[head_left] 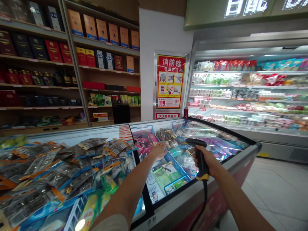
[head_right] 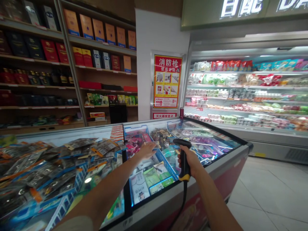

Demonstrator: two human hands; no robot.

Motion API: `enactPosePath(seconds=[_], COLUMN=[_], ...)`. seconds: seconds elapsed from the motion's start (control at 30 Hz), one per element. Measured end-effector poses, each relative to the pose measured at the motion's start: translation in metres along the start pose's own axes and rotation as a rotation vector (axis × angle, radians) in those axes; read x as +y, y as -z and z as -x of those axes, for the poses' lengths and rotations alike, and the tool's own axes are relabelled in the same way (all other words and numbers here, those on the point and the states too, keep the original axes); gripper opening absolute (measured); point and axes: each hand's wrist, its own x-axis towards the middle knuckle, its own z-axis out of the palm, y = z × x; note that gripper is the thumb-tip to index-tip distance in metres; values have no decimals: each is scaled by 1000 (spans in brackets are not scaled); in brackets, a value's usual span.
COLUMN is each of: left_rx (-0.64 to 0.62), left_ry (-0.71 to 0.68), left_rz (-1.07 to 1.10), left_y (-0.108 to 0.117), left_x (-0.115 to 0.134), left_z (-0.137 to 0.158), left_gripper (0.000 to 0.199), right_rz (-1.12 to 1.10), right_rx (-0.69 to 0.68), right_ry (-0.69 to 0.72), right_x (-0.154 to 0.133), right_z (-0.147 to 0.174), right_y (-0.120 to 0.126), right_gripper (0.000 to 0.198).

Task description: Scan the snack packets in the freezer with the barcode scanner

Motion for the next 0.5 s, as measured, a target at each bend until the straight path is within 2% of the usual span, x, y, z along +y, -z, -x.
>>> enactPosePath(seconds=[0.1, 0.2, 0.27, 0.33, 0.4, 0.5], left_rx=[26, 112, 225, 300, 309, 255], left_ry=[0, 69, 235, 465, 638, 648], left_rz=[57, 78, 67, 71, 92, 242], left_y=[12, 26, 28, 24, 16, 9], left_x=[-10, -17, -15, -8, -1, 1], left_z=[7, 17, 23, 27, 28, 23], left_gripper=[27, 25, 25, 42, 56, 54], right_rz=[-1, -4, 7, 24, 38, 51], right_rx=[-12, -14, -26, -41, -38, -36], right_ry=[-5, -19, -29, -34, -40, -47], right_x=[1, 4, 6, 8, 10, 11], right_z=[3, 5, 7, 9, 12, 17], right_y=[0, -3, -8, -13, -19, -24], right_gripper=[19, 19, 19, 19, 19, 20])
